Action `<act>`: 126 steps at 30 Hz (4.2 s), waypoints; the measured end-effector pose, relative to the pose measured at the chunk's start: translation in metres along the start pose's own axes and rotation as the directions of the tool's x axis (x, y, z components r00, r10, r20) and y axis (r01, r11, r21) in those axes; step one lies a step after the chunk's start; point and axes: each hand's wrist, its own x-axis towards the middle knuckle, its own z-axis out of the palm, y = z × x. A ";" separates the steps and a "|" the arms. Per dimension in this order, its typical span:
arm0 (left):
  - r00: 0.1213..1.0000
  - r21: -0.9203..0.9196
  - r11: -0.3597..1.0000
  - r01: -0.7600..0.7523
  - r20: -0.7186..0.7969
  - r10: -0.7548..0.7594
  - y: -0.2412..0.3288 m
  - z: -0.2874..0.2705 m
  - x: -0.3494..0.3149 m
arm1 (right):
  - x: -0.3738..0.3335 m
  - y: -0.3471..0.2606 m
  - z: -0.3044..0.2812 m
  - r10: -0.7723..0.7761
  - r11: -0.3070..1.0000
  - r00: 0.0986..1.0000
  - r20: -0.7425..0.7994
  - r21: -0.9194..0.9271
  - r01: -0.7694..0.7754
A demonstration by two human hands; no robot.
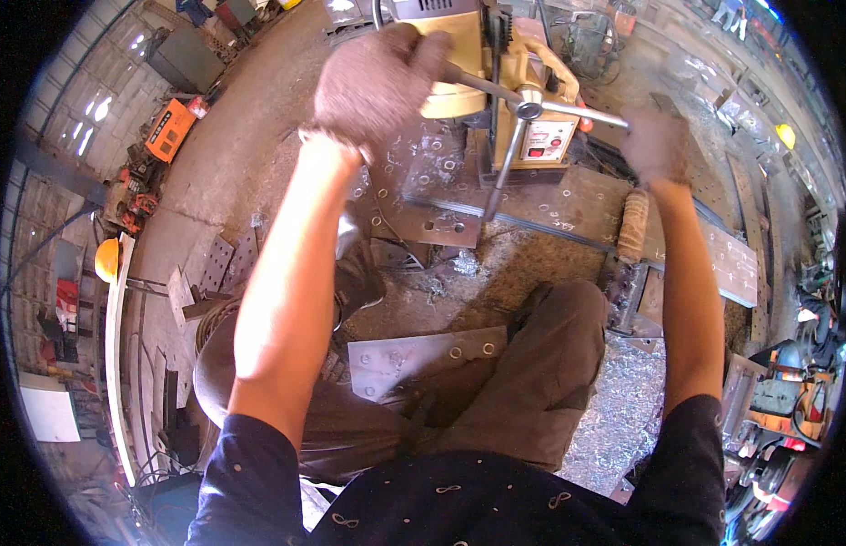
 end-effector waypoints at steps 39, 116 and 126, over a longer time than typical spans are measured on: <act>0.971 -0.402 0.891 0.210 -0.023 -0.239 -0.068 0.098 -0.046 | 0.081 0.040 0.116 0.018 0.999 1.000 -0.014 0.041 -0.017; 0.919 -0.565 0.746 0.352 0.056 -0.391 -0.073 0.107 -0.052 | 0.039 -0.057 0.096 0.197 -0.350 0.868 0.455 0.860 -0.372; 0.944 -0.543 0.777 0.318 0.106 -0.312 -0.059 0.107 -0.045 | -0.159 0.096 0.207 0.606 0.652 0.571 0.554 0.066 -0.756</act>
